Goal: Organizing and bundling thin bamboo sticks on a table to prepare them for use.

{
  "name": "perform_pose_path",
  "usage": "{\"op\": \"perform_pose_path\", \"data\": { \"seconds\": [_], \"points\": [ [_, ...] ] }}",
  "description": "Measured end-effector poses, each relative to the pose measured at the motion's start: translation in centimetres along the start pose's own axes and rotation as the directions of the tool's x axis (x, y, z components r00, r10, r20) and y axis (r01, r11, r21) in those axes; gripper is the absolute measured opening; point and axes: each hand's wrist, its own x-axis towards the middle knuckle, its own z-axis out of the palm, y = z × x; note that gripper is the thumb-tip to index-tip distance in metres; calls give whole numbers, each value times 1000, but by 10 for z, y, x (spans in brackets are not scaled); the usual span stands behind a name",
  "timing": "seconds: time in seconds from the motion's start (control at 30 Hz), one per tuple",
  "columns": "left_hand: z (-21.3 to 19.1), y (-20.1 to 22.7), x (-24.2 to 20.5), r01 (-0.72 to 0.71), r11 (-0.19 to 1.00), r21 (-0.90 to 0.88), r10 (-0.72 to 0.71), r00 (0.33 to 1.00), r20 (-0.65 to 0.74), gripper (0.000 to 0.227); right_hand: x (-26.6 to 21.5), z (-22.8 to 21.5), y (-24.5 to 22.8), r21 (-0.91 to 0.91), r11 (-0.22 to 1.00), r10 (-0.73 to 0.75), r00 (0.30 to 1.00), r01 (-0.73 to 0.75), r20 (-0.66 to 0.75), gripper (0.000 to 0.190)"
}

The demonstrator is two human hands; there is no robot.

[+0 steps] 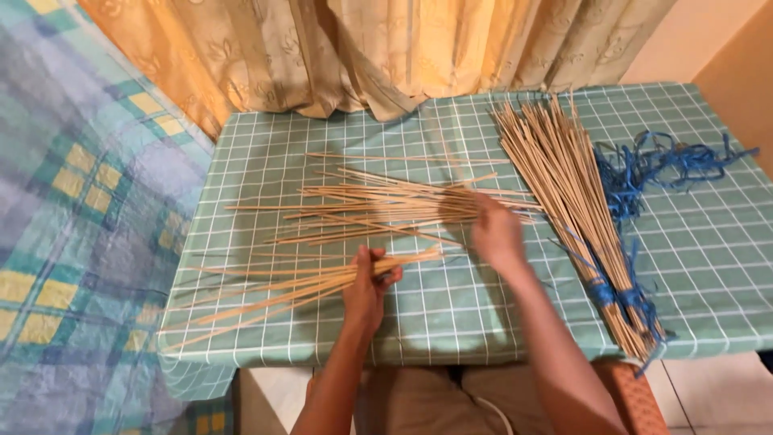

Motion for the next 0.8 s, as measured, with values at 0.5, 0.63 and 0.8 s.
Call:
{"op": "perform_pose_path", "data": {
  "seconds": [0.5, 0.63, 0.8],
  "points": [
    [-4, 17, 3, -83, 997, -4, 81, 987, -136, 48, 56, 66, -89, -162, 973, -120, 961, 164, 250, 57],
    [8, 25, -7, -79, 997, 14, 80, 987, -139, 48, 39, 13, -67, -237, 959, -103, 968, 158, 228, 57],
    [2, 10, -2, -75, 997, 17, 76, 992, -100, 47, 30, -8, -48, -332, 934, -93, 986, 134, 135, 46]
  ]
}}
